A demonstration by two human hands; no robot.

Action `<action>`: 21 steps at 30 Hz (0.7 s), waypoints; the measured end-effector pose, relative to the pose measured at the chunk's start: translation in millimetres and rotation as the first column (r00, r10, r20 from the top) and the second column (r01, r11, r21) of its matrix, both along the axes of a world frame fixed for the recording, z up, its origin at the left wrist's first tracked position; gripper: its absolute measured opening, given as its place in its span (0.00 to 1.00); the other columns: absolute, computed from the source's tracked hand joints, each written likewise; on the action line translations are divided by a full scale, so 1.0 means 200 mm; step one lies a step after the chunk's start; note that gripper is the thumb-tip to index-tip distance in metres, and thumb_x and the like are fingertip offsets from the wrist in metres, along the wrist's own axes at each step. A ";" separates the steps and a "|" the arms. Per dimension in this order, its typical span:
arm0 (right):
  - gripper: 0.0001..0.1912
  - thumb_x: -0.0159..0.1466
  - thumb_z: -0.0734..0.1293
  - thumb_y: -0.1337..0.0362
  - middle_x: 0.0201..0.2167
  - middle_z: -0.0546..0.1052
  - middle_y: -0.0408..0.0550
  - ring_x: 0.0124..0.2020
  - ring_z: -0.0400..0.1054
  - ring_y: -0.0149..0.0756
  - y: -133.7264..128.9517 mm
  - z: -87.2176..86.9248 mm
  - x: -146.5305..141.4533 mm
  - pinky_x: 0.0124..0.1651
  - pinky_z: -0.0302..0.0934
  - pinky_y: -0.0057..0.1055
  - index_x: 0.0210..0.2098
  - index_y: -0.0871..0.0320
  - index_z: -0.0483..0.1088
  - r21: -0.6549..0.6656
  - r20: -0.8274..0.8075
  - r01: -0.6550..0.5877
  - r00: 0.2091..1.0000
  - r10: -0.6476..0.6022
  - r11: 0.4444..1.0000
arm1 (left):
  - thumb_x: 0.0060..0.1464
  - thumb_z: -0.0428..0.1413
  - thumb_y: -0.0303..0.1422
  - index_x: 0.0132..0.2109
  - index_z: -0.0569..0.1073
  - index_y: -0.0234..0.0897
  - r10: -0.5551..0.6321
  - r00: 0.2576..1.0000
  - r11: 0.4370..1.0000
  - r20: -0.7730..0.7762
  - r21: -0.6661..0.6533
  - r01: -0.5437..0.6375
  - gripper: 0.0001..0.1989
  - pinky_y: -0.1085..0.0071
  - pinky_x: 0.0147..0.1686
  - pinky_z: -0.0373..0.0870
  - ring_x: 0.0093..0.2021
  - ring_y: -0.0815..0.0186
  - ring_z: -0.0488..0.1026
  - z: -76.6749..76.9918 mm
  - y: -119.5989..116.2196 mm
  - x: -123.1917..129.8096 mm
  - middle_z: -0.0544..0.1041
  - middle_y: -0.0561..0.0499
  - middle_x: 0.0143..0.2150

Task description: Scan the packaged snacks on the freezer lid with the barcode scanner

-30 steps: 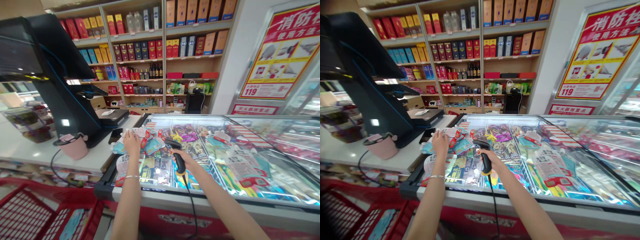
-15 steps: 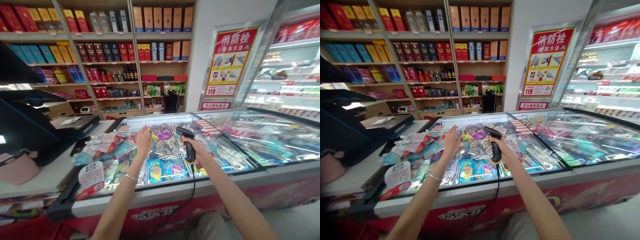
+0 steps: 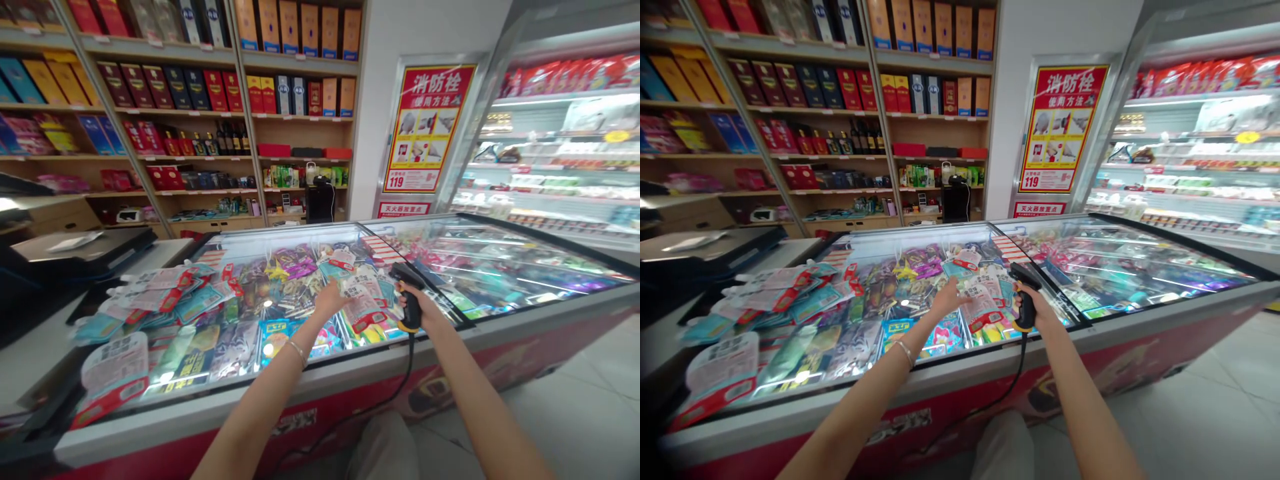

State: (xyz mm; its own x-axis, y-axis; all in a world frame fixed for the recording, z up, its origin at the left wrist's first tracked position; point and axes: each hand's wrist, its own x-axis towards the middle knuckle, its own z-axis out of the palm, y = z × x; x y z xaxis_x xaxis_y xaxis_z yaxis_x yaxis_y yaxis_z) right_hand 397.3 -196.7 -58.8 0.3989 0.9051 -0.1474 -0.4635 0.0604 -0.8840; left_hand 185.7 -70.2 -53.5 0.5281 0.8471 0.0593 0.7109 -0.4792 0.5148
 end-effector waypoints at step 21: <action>0.09 0.57 0.67 0.63 0.26 0.72 0.43 0.19 0.62 0.25 0.05 0.06 -0.06 0.20 0.61 0.21 0.36 0.59 0.71 0.154 -0.070 -0.088 0.993 0.099 0.984 | 0.49 0.56 0.41 0.42 0.65 0.39 -0.024 0.723 0.942 0.691 -0.227 0.248 0.16 0.71 0.21 0.69 0.24 0.67 0.72 -0.04 0.09 -0.04 0.74 0.53 0.30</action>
State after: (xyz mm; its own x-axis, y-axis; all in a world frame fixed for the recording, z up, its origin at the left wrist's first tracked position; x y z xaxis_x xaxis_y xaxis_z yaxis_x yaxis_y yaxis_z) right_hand 385.9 -186.4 -47.0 0.3042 0.9520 -0.0339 -0.5398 0.1429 -0.8296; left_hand 177.4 -52.3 -61.9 0.5536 0.8050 0.2134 0.0626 -0.2958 0.9532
